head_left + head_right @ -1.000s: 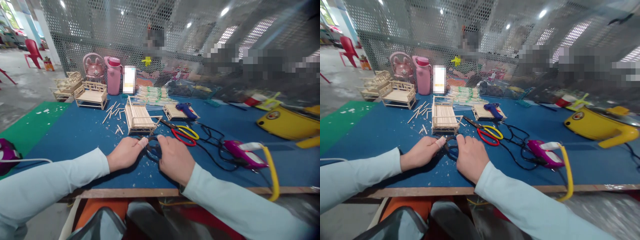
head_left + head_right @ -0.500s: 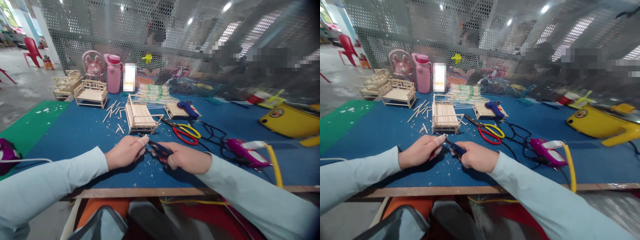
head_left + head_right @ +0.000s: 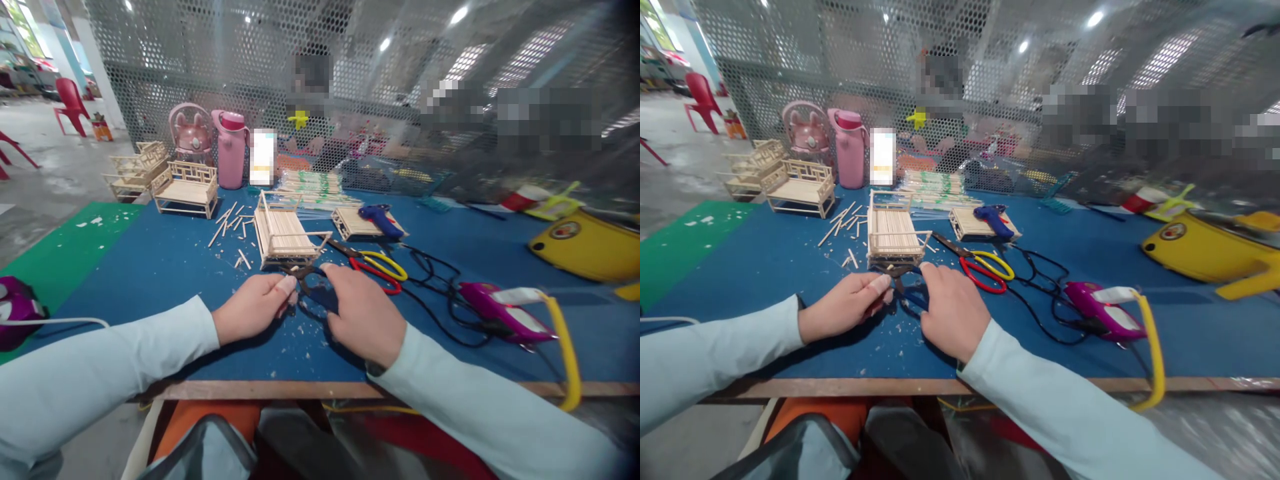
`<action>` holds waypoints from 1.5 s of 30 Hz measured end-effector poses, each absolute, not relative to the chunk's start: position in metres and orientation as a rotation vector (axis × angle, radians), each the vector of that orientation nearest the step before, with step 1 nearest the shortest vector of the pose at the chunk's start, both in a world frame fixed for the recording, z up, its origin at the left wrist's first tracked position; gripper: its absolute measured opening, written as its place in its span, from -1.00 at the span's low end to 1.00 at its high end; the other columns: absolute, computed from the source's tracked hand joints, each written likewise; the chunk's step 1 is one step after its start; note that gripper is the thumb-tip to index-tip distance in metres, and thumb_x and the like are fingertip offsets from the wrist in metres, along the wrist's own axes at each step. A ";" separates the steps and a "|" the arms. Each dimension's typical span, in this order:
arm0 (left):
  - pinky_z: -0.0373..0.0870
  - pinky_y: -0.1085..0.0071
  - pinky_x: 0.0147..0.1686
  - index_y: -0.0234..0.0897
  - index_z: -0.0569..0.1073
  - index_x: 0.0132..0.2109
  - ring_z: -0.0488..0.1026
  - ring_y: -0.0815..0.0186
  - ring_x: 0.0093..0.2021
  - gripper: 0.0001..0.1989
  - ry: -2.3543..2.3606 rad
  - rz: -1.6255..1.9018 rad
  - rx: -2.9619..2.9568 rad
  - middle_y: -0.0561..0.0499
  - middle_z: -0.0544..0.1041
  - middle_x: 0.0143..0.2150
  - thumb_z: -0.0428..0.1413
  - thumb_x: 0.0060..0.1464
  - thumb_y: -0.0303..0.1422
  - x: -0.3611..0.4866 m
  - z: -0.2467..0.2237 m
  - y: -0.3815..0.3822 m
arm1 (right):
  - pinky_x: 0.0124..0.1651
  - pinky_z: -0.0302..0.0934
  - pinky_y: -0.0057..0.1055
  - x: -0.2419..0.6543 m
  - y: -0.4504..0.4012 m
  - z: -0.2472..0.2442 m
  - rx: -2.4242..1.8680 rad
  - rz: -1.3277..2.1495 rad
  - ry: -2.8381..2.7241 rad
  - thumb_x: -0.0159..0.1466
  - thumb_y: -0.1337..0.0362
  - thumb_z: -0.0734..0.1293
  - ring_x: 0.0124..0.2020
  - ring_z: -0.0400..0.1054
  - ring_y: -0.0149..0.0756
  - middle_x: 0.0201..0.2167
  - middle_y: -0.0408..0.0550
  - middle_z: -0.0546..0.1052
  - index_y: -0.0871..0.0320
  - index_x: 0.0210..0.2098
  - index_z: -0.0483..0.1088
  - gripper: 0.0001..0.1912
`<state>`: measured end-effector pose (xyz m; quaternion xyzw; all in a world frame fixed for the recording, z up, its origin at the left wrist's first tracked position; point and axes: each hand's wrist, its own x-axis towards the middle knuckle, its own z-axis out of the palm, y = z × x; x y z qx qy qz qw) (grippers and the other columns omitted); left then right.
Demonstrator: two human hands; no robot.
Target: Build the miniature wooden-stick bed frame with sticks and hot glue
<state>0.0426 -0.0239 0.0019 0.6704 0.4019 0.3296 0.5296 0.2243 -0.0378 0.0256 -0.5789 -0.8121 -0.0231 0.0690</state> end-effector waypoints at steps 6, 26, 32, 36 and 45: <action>0.09 0.55 -0.65 -0.27 0.28 -0.45 0.14 0.50 -0.65 -0.69 0.939 0.852 1.598 0.17 0.25 -0.62 -0.07 0.16 -0.19 0.042 -0.003 -0.023 | 0.04 0.18 -0.19 0.227 -0.046 0.032 -1.728 0.214 -2.392 -0.07 0.49 0.20 -0.01 0.33 -0.03 -0.03 0.22 0.45 0.30 0.02 0.26 -0.40; 0.10 0.56 -0.63 -0.33 0.34 -0.41 0.17 0.50 -0.67 -0.79 0.989 0.853 1.261 0.15 0.30 -0.62 -0.08 0.13 -0.35 0.046 0.001 -0.021 | 0.02 0.15 -0.13 0.242 -0.042 0.030 -1.789 0.089 -2.465 -0.06 0.47 0.21 0.05 0.27 0.01 -0.01 0.22 0.42 0.28 0.13 0.21 -0.29; 0.14 0.53 -0.55 -0.31 0.33 -0.48 0.18 0.48 -0.60 -0.68 1.030 0.903 1.512 0.13 0.31 -0.59 -0.04 0.15 -0.22 0.043 0.001 -0.022 | -0.03 0.20 -0.03 0.267 -0.041 0.025 -2.033 -0.050 -2.473 0.13 0.16 0.28 -0.02 0.34 0.10 -0.05 0.26 0.45 0.28 0.12 0.27 -0.40; 0.16 0.52 -0.44 -0.31 0.35 -0.49 0.24 0.44 -0.51 -0.65 1.009 0.934 1.826 0.12 0.33 -0.57 -0.07 0.18 -0.23 0.038 0.000 -0.024 | 0.04 0.18 -0.04 0.268 -0.040 0.013 -1.727 -0.230 -2.425 0.12 -0.09 0.29 0.03 0.30 0.11 -0.01 0.33 0.41 0.34 0.11 0.29 -0.26; 0.14 0.53 -0.42 -0.31 0.39 -0.48 0.21 0.41 -0.47 -0.66 1.071 0.912 2.001 0.12 0.32 -0.54 -0.07 0.18 -0.27 0.033 -0.002 -0.020 | -0.04 0.24 -0.15 0.291 -0.029 0.027 -1.666 -0.275 -2.161 0.26 0.20 0.13 -0.10 0.39 -0.05 -0.20 0.13 0.52 0.17 -0.21 0.44 -0.70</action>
